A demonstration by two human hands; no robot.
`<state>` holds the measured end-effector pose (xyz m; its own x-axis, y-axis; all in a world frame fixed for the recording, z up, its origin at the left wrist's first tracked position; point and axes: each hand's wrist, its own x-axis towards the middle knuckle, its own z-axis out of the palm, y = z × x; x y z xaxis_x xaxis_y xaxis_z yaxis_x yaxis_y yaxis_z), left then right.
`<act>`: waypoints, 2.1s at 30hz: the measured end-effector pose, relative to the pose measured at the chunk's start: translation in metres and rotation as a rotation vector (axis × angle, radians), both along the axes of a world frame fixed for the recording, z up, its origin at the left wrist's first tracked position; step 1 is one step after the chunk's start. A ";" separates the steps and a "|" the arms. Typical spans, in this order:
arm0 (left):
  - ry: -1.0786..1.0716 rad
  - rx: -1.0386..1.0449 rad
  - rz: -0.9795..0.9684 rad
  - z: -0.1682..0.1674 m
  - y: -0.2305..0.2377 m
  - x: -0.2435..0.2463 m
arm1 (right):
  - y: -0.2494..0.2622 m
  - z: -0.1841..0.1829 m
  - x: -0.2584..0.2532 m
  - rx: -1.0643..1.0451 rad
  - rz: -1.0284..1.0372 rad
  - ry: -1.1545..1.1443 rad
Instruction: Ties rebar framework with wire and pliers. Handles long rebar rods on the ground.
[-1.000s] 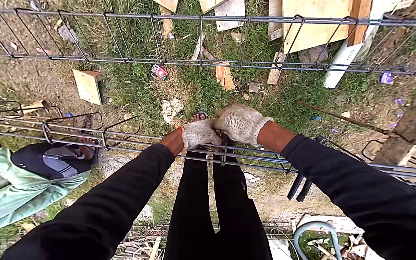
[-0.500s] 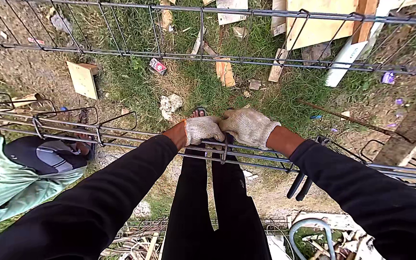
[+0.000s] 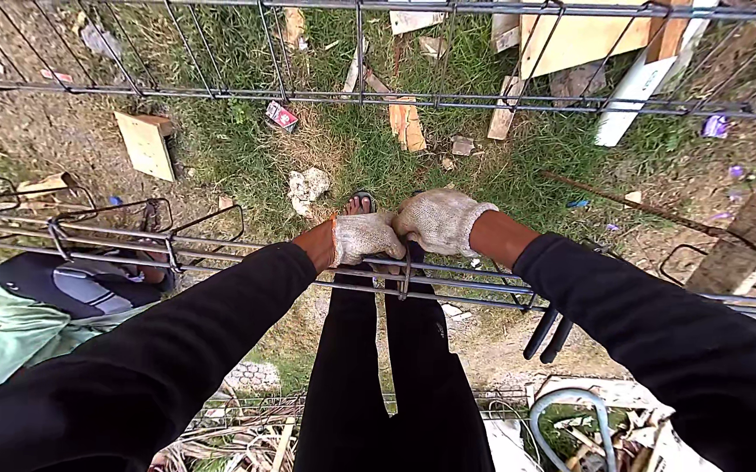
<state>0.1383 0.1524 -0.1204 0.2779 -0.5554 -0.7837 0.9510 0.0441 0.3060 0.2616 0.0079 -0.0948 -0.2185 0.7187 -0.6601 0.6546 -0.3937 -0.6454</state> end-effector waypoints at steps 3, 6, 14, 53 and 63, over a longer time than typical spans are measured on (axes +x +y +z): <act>0.005 0.010 -0.016 0.007 -0.001 0.002 | -0.004 -0.004 -0.001 0.034 -0.001 -0.002; -0.027 0.016 -0.028 0.006 0.001 0.003 | -0.014 -0.010 -0.009 0.104 -0.074 -0.050; 0.001 0.047 -0.071 0.002 -0.003 0.005 | -0.023 -0.025 -0.010 0.010 -0.188 0.062; -0.927 1.318 -0.112 0.061 -0.079 -0.069 | 0.043 -0.052 -0.011 -0.209 0.224 0.044; -0.957 1.295 0.001 0.045 -0.082 -0.081 | 0.019 0.018 0.015 -0.163 -0.016 0.155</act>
<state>0.0569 0.0703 -0.0753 0.9171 0.3102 -0.2504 0.3986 -0.7036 0.5883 0.2769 0.0273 -0.0763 -0.3160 0.6093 -0.7273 0.5449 -0.5110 -0.6648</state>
